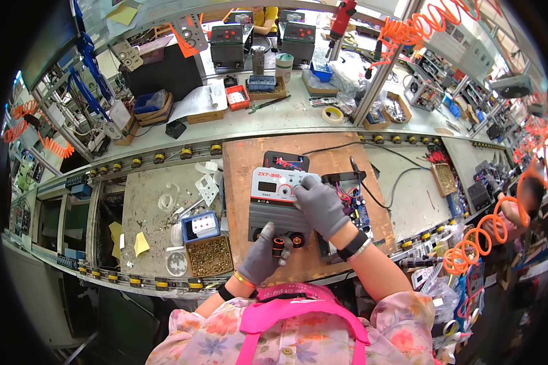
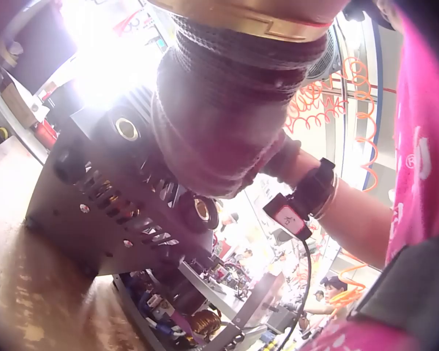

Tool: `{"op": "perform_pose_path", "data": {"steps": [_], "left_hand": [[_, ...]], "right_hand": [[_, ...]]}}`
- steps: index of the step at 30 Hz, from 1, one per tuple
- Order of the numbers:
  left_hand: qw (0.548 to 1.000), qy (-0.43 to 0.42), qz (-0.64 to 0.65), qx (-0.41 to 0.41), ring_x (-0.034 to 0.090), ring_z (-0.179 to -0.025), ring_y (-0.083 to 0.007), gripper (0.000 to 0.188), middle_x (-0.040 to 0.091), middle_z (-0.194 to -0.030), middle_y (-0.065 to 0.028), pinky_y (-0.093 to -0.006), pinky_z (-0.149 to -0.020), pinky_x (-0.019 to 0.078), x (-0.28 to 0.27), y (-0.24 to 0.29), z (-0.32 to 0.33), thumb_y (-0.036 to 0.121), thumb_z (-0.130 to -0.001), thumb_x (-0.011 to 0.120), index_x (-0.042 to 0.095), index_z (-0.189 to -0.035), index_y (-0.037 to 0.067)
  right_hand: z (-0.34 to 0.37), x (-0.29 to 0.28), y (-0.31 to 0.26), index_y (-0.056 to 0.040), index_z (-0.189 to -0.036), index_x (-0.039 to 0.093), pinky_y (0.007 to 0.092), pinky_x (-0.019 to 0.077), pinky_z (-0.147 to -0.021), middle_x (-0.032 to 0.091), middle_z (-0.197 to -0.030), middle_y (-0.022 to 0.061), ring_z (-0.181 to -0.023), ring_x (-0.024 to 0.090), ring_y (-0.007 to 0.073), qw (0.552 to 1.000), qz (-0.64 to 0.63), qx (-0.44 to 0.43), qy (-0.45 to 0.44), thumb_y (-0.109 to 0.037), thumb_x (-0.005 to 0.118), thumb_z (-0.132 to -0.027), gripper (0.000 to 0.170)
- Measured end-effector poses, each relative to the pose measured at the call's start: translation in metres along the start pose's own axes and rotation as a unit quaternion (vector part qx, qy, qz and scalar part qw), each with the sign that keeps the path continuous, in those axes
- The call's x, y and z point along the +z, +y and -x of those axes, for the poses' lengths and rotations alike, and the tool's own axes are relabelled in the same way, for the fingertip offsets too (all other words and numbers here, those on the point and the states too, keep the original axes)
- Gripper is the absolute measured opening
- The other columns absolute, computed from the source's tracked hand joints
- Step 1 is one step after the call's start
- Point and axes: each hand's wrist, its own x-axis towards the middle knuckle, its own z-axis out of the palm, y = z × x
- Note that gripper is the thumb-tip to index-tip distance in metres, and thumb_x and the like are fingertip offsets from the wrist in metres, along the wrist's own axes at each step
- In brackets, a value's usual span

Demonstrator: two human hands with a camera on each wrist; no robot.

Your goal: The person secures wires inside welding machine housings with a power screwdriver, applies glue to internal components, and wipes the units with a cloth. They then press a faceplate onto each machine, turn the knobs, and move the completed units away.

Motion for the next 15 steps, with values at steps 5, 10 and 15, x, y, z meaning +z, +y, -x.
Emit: {"op": "perform_pose_path", "data": {"steps": [5, 10, 15], "left_hand": [[0.999, -0.017, -0.003, 0.032, 0.054, -0.059, -0.0124, 0.062, 0.061, -0.082, -0.005, -0.0247, -0.047, 0.0459, 0.003, 0.005, -0.003, 0.061, -0.092, 0.027, 0.055, -0.109, 0.009], [0.997, -0.036, -0.034, 0.065, 0.056, -0.067, -0.012, 0.067, 0.061, -0.091, -0.0042, -0.0249, -0.05, 0.0461, 0.001, 0.002, -0.01, 0.064, -0.091, 0.023, 0.052, -0.114, 0.009], [0.998, -0.029, -0.023, 0.06, 0.055, -0.06, -0.0114, 0.065, 0.062, -0.086, -0.0048, -0.0232, -0.045, 0.0459, 0.001, 0.002, -0.01, 0.063, -0.091, 0.024, 0.053, -0.113, 0.009]], "right_hand": [[0.011, -0.026, -0.022, -0.0061, -0.105, 0.062, 0.0329, 0.0509, -0.076, 0.062, -0.1, 0.011, -0.086, 0.062, 0.0268, 0.958, -0.266, -0.012, -0.102, -0.003, 0.069, -0.068, 0.037], [0.032, 0.013, -0.033, -0.01, -0.106, 0.059, 0.0407, 0.0489, -0.076, 0.059, -0.092, 0.0114, -0.088, 0.058, 0.0331, 0.952, -0.205, -0.067, -0.219, -0.011, 0.069, -0.069, 0.038], [0.028, 0.009, -0.019, -0.0089, -0.105, 0.06, 0.0355, 0.0489, -0.077, 0.058, -0.093, 0.0123, -0.086, 0.059, 0.0288, 0.931, -0.317, -0.031, -0.18, -0.006, 0.07, -0.069, 0.038]]}}
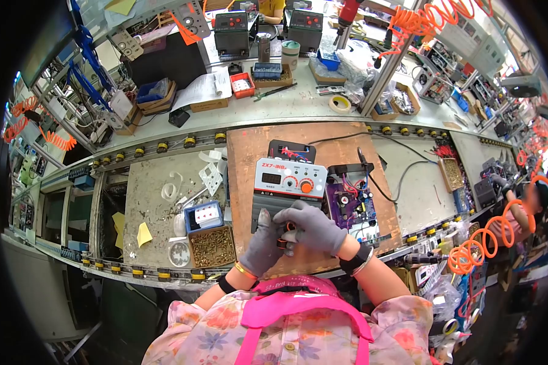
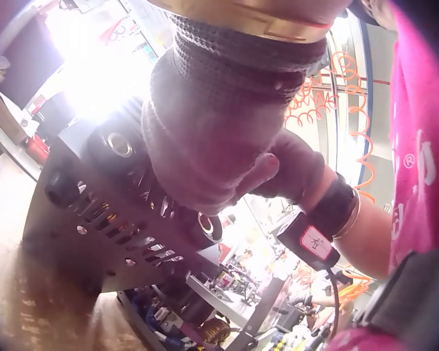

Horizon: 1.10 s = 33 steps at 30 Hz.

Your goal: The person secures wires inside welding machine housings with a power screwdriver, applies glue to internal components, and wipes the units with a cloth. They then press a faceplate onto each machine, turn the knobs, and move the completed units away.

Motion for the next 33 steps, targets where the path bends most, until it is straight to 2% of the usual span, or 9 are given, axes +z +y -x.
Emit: {"op": "perform_pose_path", "data": {"steps": [3, 6, 7, 9, 11, 15, 21, 33], "left_hand": [[1.0, 0.012, -0.016, 0.002, 0.055, -0.058, -0.0119, 0.063, 0.063, -0.082, -0.0057, -0.0237, -0.045, 0.0464, 0.004, 0.003, 0.001, 0.062, -0.091, 0.027, 0.053, -0.113, 0.009], [0.999, 0.031, -0.019, -0.015, 0.054, -0.057, -0.0123, 0.061, 0.063, -0.078, -0.0066, -0.0238, -0.045, 0.0467, 0.002, 0.002, 0.001, 0.061, -0.091, 0.03, 0.052, -0.113, 0.009], [0.999, 0.039, -0.016, -0.022, 0.054, -0.057, -0.0123, 0.061, 0.063, -0.077, -0.0067, -0.0238, -0.045, 0.0468, 0.004, 0.003, 0.001, 0.061, -0.091, 0.03, 0.052, -0.113, 0.008], [0.998, 0.049, -0.016, -0.029, 0.054, -0.056, -0.0123, 0.062, 0.063, -0.077, -0.0068, -0.0239, -0.045, 0.047, 0.006, 0.004, 0.001, 0.061, -0.091, 0.032, 0.053, -0.112, 0.008], [0.998, 0.052, -0.024, -0.031, 0.054, -0.056, -0.0123, 0.063, 0.063, -0.077, -0.0067, -0.0239, -0.045, 0.0472, 0.006, 0.004, 0.002, 0.062, -0.09, 0.032, 0.054, -0.111, 0.007], [0.998, 0.053, -0.022, -0.031, 0.053, -0.056, -0.0119, 0.063, 0.063, -0.076, -0.0061, -0.024, -0.045, 0.0476, 0.006, 0.005, 0.003, 0.061, -0.09, 0.033, 0.055, -0.107, 0.006], [0.998, 0.048, -0.018, -0.033, 0.054, -0.057, -0.011, 0.062, 0.063, -0.074, -0.0053, -0.0239, -0.045, 0.0475, 0.004, 0.003, 0.001, 0.061, -0.091, 0.033, 0.056, -0.105, 0.005], [0.998, 0.053, -0.021, -0.037, 0.054, -0.059, -0.0108, 0.059, 0.063, -0.073, -0.0045, -0.0245, -0.047, 0.0471, 0.001, -0.002, 0.0, 0.06, -0.091, 0.035, 0.058, -0.1, 0.006]], "right_hand": [[0.0, -0.017, -0.007, -0.0053, -0.104, 0.06, 0.0309, 0.049, -0.076, 0.056, -0.093, 0.0089, -0.081, 0.058, 0.0238, 0.995, -0.031, -0.045, 0.077, -0.002, 0.069, -0.071, 0.034], [0.0, -0.022, -0.011, -0.0022, -0.107, 0.059, 0.0291, 0.0481, -0.078, 0.055, -0.093, 0.0077, -0.085, 0.058, 0.0209, 0.954, -0.262, 0.091, 0.109, 0.0, 0.068, -0.071, 0.037], [-0.003, -0.023, -0.012, -0.0008, -0.107, 0.058, 0.029, 0.0478, -0.077, 0.056, -0.092, 0.0084, -0.086, 0.058, 0.0209, 0.961, -0.227, 0.079, 0.139, 0.001, 0.067, -0.07, 0.038], [-0.013, -0.032, -0.016, -0.004, -0.103, 0.06, 0.0314, 0.0487, -0.076, 0.057, -0.092, 0.0101, -0.084, 0.059, 0.0251, 0.98, -0.031, 0.002, 0.197, 0.0, 0.069, -0.068, 0.036], [-0.023, -0.042, -0.024, -0.0081, -0.096, 0.063, 0.0359, 0.0482, -0.074, 0.058, -0.086, 0.0104, -0.083, 0.058, 0.0292, 0.951, 0.215, -0.051, 0.216, -0.005, 0.072, -0.065, 0.033], [-0.034, -0.035, -0.004, -0.0103, -0.089, 0.065, 0.0377, 0.0472, -0.072, 0.059, -0.084, 0.008, -0.082, 0.058, 0.0288, 0.96, 0.194, -0.032, 0.2, -0.009, 0.073, -0.065, 0.026], [-0.046, -0.027, 0.003, -0.0121, -0.086, 0.063, 0.0379, 0.0455, -0.073, 0.059, -0.084, 0.005, -0.082, 0.058, 0.0246, 0.916, 0.344, -0.071, 0.192, -0.017, 0.07, -0.069, 0.019], [-0.048, -0.021, 0.005, -0.0106, -0.082, 0.06, 0.038, 0.0446, -0.074, 0.056, -0.078, 0.0042, -0.08, 0.058, 0.0233, 0.889, 0.417, -0.079, 0.17, -0.024, 0.068, -0.067, 0.022]]}}
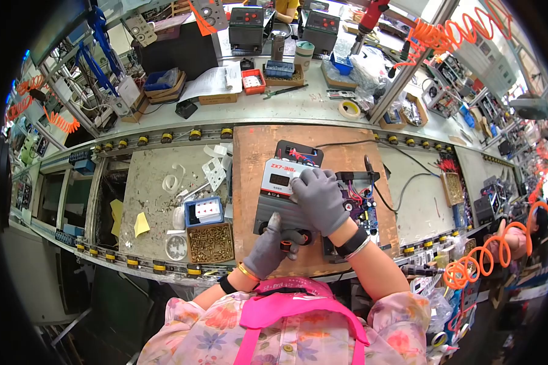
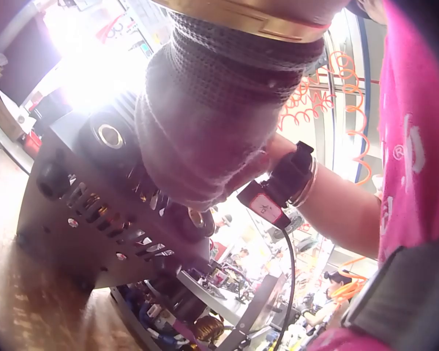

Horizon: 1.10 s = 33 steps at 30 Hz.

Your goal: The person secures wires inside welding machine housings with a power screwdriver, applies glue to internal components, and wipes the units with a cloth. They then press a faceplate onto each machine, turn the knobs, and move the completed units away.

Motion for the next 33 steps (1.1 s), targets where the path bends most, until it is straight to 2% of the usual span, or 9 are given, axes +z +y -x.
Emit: {"op": "perform_pose_path", "data": {"steps": [3, 6, 9, 21, 24, 27, 28, 31, 33], "left_hand": [[1.0, 0.003, -0.008, 0.003, 0.053, -0.058, -0.0106, 0.058, 0.063, -0.073, -0.0046, -0.0242, -0.046, 0.0473, 0.0, -0.002, 0.0, 0.059, -0.091, 0.036, 0.058, -0.099, 0.006], [1.0, 0.013, -0.016, -0.006, 0.053, -0.059, -0.0108, 0.059, 0.062, -0.073, -0.0043, -0.0246, -0.047, 0.0469, 0.002, -0.002, 0.002, 0.059, -0.091, 0.035, 0.059, -0.097, 0.005], [1.0, 0.004, -0.024, -0.008, 0.052, -0.062, -0.0116, 0.06, 0.061, -0.073, -0.0037, -0.0254, -0.05, 0.0456, 0.001, -0.001, 0.003, 0.06, -0.091, 0.034, 0.059, -0.095, 0.005], [0.999, -0.011, -0.026, 0.029, 0.052, -0.057, -0.0111, 0.053, 0.058, -0.067, -0.0036, -0.0246, -0.047, 0.0441, -0.003, -0.008, 0.003, 0.055, -0.094, 0.034, 0.054, -0.101, 0.006], [1.0, -0.013, -0.014, 0.022, 0.053, -0.057, -0.0107, 0.053, 0.059, -0.07, -0.0035, -0.0241, -0.048, 0.0455, -0.005, -0.012, 0.004, 0.056, -0.093, 0.036, 0.055, -0.1, 0.007], [1.0, -0.015, 0.004, 0.01, 0.055, -0.059, -0.0095, 0.051, 0.062, -0.075, -0.0034, -0.0237, -0.047, 0.0482, -0.007, -0.009, 0.005, 0.055, -0.091, 0.04, 0.058, -0.1, 0.008], [1.0, -0.013, 0.014, 0.001, 0.055, -0.059, -0.0097, 0.049, 0.062, -0.076, -0.0037, -0.0241, -0.048, 0.0484, -0.007, -0.008, 0.008, 0.053, -0.092, 0.041, 0.058, -0.1, 0.008], [1.0, -0.008, 0.006, -0.013, 0.056, -0.061, -0.0104, 0.039, 0.063, -0.08, -0.0048, -0.026, -0.051, 0.0494, -0.01, -0.012, 0.012, 0.045, -0.092, 0.046, 0.058, -0.101, 0.008], [1.0, 0.002, -0.004, -0.029, 0.056, -0.065, -0.0112, 0.032, 0.063, -0.082, -0.005, -0.0274, -0.056, 0.0491, -0.011, -0.016, 0.017, 0.037, -0.092, 0.049, 0.057, -0.102, 0.008]], "right_hand": [[-0.003, -0.001, -0.006, -0.0096, -0.081, 0.06, 0.038, 0.0445, -0.074, 0.056, -0.078, 0.0047, -0.079, 0.058, 0.023, 0.999, 0.027, 0.011, -0.019, -0.021, 0.064, -0.069, 0.017], [-0.007, 0.003, -0.008, -0.0093, -0.082, 0.059, 0.0391, 0.0433, -0.076, 0.055, -0.08, 0.0063, -0.082, 0.057, 0.0254, 0.995, 0.061, 0.026, -0.078, -0.022, 0.07, -0.065, 0.024], [-0.007, 0.002, -0.01, -0.0075, -0.079, 0.059, 0.0369, 0.0447, -0.073, 0.056, -0.078, 0.0057, -0.08, 0.057, 0.0229, 0.996, 0.075, -0.019, -0.032, -0.014, 0.057, -0.072, 0.01], [-0.004, 0.008, -0.009, -0.0069, -0.08, 0.06, 0.0374, 0.0447, -0.076, 0.057, -0.08, 0.0067, -0.083, 0.057, 0.0246, 0.998, 0.047, -0.01, -0.045, -0.018, 0.061, -0.071, 0.014], [0.0, 0.004, -0.014, -0.0071, -0.087, 0.062, 0.0371, 0.0442, -0.078, 0.058, -0.084, 0.0066, -0.086, 0.057, 0.0248, 0.997, 0.06, 0.002, -0.05, -0.021, 0.066, -0.07, 0.023], [0.003, -0.022, -0.018, -0.0089, -0.097, 0.062, 0.0374, 0.0437, -0.079, 0.059, -0.089, 0.0059, -0.088, 0.057, 0.0259, 0.996, -0.056, 0.055, -0.047, -0.024, 0.072, -0.066, 0.036], [0.008, -0.026, -0.014, -0.011, -0.106, 0.061, 0.039, 0.0433, -0.082, 0.059, -0.097, 0.0078, -0.093, 0.056, 0.0281, 0.985, -0.12, 0.114, -0.041, -0.026, 0.077, -0.062, 0.05], [0.018, -0.035, -0.011, -0.0088, -0.112, 0.059, 0.0392, 0.0431, -0.085, 0.058, -0.104, 0.0128, -0.099, 0.054, 0.0303, 0.983, -0.101, 0.152, 0.029, -0.024, 0.077, -0.063, 0.054], [0.031, -0.024, -0.008, -0.0092, -0.117, 0.057, 0.0402, 0.0425, -0.086, 0.057, -0.108, 0.0117, -0.1, 0.053, 0.0301, 0.986, -0.08, 0.143, 0.009, -0.029, 0.076, -0.064, 0.06]]}}
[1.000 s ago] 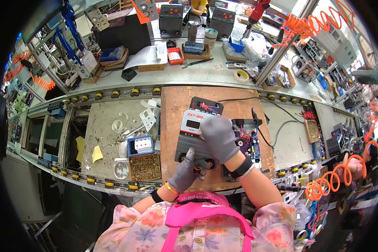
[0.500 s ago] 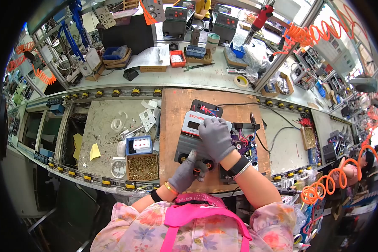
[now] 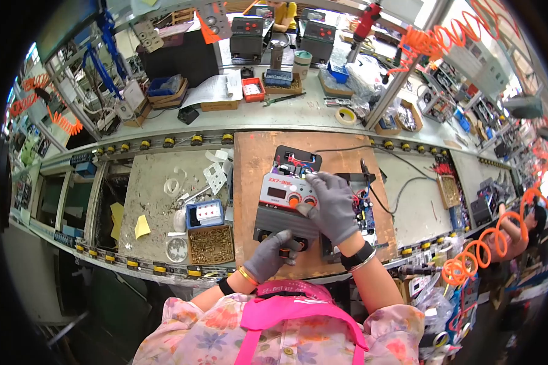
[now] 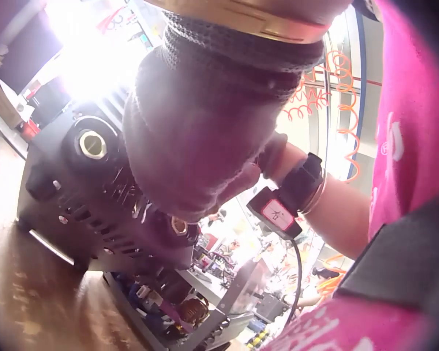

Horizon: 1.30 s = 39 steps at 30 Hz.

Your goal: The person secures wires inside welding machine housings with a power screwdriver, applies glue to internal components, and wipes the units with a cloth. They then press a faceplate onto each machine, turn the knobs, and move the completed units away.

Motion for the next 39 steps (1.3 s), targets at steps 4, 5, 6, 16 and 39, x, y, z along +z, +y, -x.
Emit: {"op": "perform_pose_path", "data": {"steps": [4, 5, 6, 16, 39], "left_hand": [[0.996, 0.031, 0.045, -0.073, 0.055, -0.071, -0.0132, 0.021, 0.062, -0.085, -0.0049, -0.0281, -0.064, 0.0477, -0.008, -0.013, 0.012, 0.023, -0.089, 0.052, 0.056, -0.103, 0.008], [0.992, 0.041, 0.067, -0.102, 0.055, -0.072, -0.0136, 0.02, 0.063, -0.086, -0.0051, -0.0276, -0.065, 0.0476, -0.016, -0.02, 0.014, 0.021, -0.088, 0.053, 0.056, -0.103, 0.008], [0.992, 0.004, -0.117, -0.047, 0.057, -0.075, -0.0154, 0.022, 0.063, -0.088, -0.0062, -0.0294, -0.069, 0.048, -0.033, -0.031, 0.015, 0.021, -0.087, 0.055, 0.058, -0.103, 0.008], [0.695, -0.034, -0.718, 0.008, 0.065, -0.079, -0.0294, 0.031, 0.066, -0.084, -0.0178, -0.0347, -0.069, 0.0513, -0.099, -0.075, 0.012, 0.024, -0.075, 0.063, 0.065, -0.102, 0.008], [0.927, -0.223, 0.107, -0.281, 0.051, -0.107, -0.0233, 0.061, 0.056, -0.112, -0.0123, -0.0398, -0.098, 0.0371, -0.005, -0.109, -0.013, 0.056, -0.093, 0.032, 0.053, -0.114, 0.002]], "right_hand": [[0.036, 0.011, -0.014, -0.0099, -0.118, 0.055, 0.0391, 0.0423, -0.08, 0.056, -0.101, 0.0097, -0.093, 0.054, 0.0281, 0.999, -0.032, 0.015, -0.031, -0.036, 0.075, -0.065, 0.062], [0.048, 0.012, -0.019, -0.0101, -0.118, 0.055, 0.0391, 0.0422, -0.081, 0.056, -0.102, 0.0092, -0.094, 0.054, 0.0277, 0.999, -0.033, 0.0, -0.038, -0.035, 0.075, -0.064, 0.063], [0.061, 0.012, -0.025, -0.0104, -0.118, 0.055, 0.039, 0.0421, -0.081, 0.056, -0.103, 0.0087, -0.095, 0.054, 0.0272, 0.998, -0.036, -0.014, -0.046, -0.035, 0.075, -0.063, 0.063], [0.169, 0.006, -0.034, -0.0069, -0.099, 0.062, 0.0358, 0.0486, -0.071, 0.059, -0.091, 0.0131, -0.082, 0.059, 0.0301, 0.977, -0.179, 0.113, -0.022, -0.015, 0.071, -0.072, 0.03], [0.226, 0.029, -0.037, -0.0084, -0.101, 0.058, 0.0401, 0.0439, -0.081, 0.061, -0.097, 0.0111, -0.091, 0.057, 0.0305, 0.969, -0.172, 0.159, -0.078, -0.019, 0.065, -0.075, 0.029]]}}
